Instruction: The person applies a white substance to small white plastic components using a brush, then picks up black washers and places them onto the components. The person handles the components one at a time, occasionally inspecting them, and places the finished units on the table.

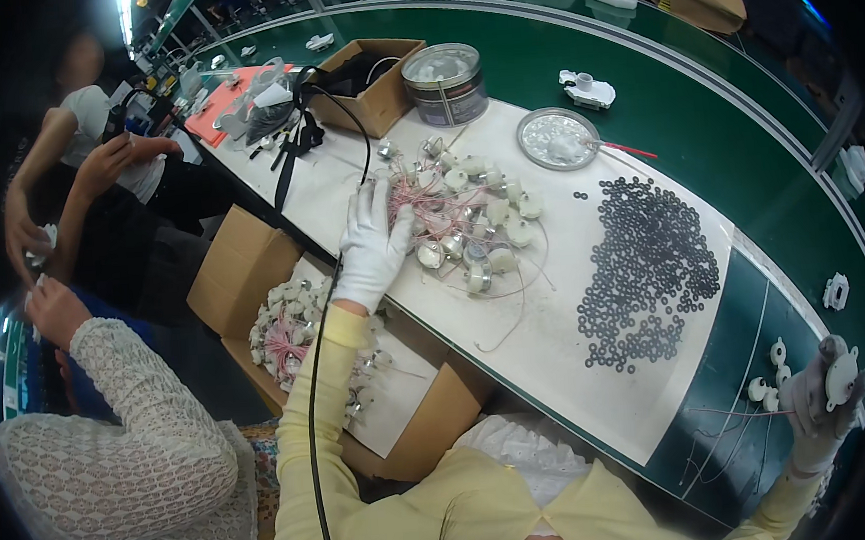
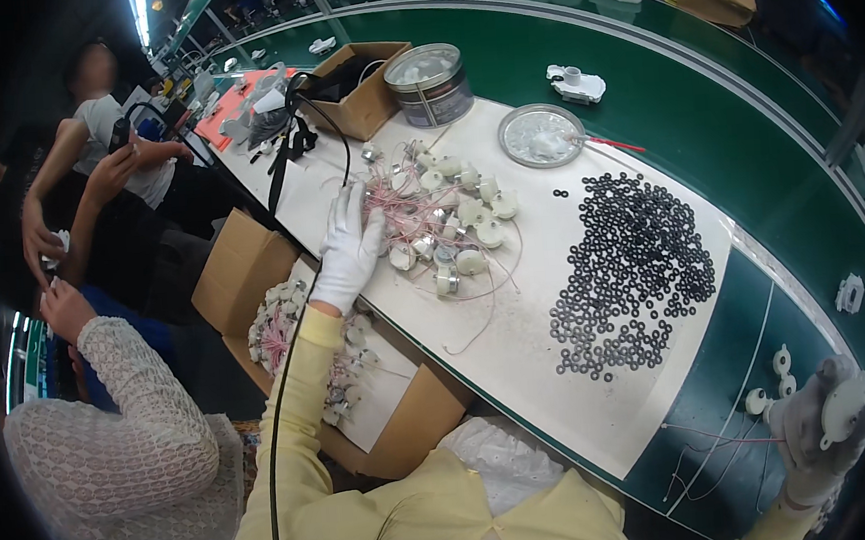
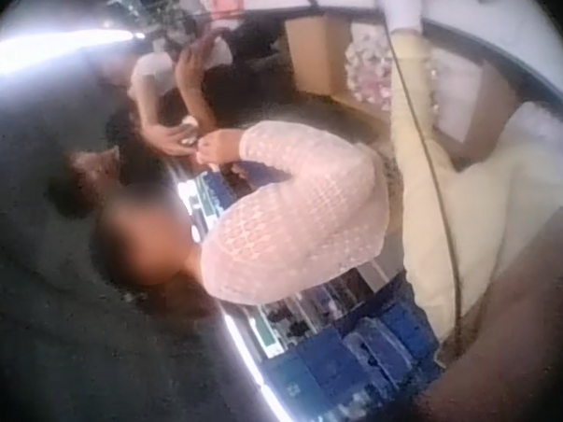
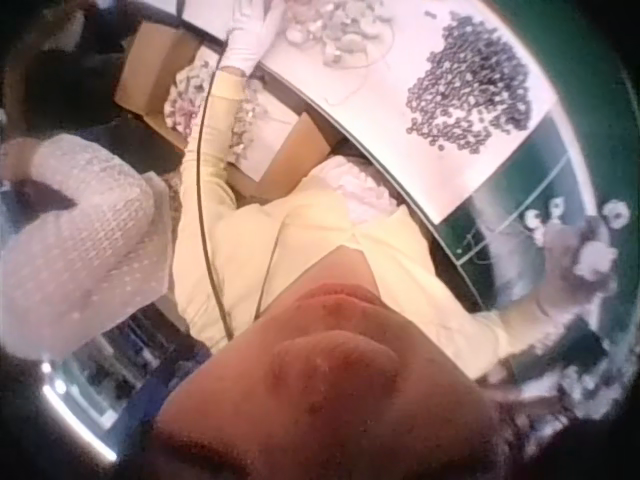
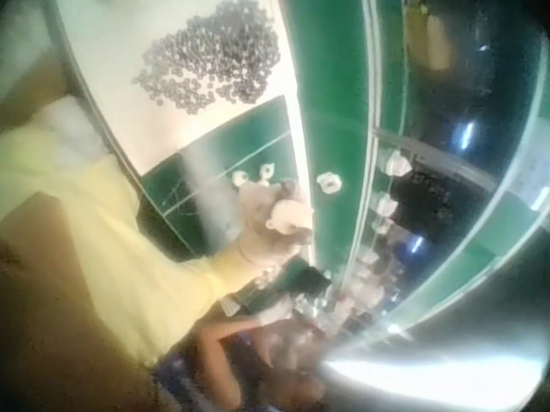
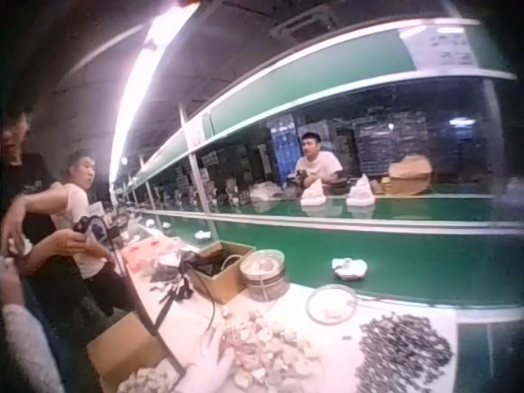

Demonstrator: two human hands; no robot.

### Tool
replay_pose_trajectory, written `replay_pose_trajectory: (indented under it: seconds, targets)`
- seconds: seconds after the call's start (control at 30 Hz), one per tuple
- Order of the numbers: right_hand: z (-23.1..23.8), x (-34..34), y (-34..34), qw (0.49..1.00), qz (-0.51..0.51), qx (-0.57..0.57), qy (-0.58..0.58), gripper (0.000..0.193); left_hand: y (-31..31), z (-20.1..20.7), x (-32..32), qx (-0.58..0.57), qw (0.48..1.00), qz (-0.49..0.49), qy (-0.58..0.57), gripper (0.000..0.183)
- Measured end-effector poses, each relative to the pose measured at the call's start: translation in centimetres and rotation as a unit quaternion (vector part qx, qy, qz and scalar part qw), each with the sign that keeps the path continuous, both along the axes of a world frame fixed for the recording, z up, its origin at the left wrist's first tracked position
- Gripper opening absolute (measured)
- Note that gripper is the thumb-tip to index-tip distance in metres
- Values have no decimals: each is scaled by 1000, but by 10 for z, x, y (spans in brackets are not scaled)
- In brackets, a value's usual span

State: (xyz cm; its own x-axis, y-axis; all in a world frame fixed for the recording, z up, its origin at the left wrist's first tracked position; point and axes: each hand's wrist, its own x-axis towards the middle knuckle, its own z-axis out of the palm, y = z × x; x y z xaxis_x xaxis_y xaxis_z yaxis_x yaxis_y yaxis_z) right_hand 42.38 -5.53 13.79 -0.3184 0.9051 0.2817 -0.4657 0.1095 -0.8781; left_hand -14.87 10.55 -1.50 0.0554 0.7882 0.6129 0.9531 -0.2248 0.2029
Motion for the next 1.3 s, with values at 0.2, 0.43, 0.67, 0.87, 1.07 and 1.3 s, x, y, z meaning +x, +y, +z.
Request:
replay_pose_trajectory:
  seconds: [0.2,0.43,0.67,0.87,1.07,1.3]
  targets:
    - [-4,5,4,999,30,19,-6,62,21,27,3,-35,994,-98,-11,59]
    - [-7,6,5,1000,-13,4,-24,64,9,40,2,-86,993,82,13,46]
    - [-2,-14,8,997,-57,-10,-55,58,46,23,-27,-160,954,158,198,56]
    - [0,-18,10,995,-77,-17,-65,60,100,23,-23,-160,960,3,-231,70]
    - [-3,-14,9,995,-75,-26,-54,59,107,32,-27,-218,915,-125,-316,61]
    - [-10,-14,14,986,-152,-66,-17,64,121,44,-16,-251,926,-123,-255,59]
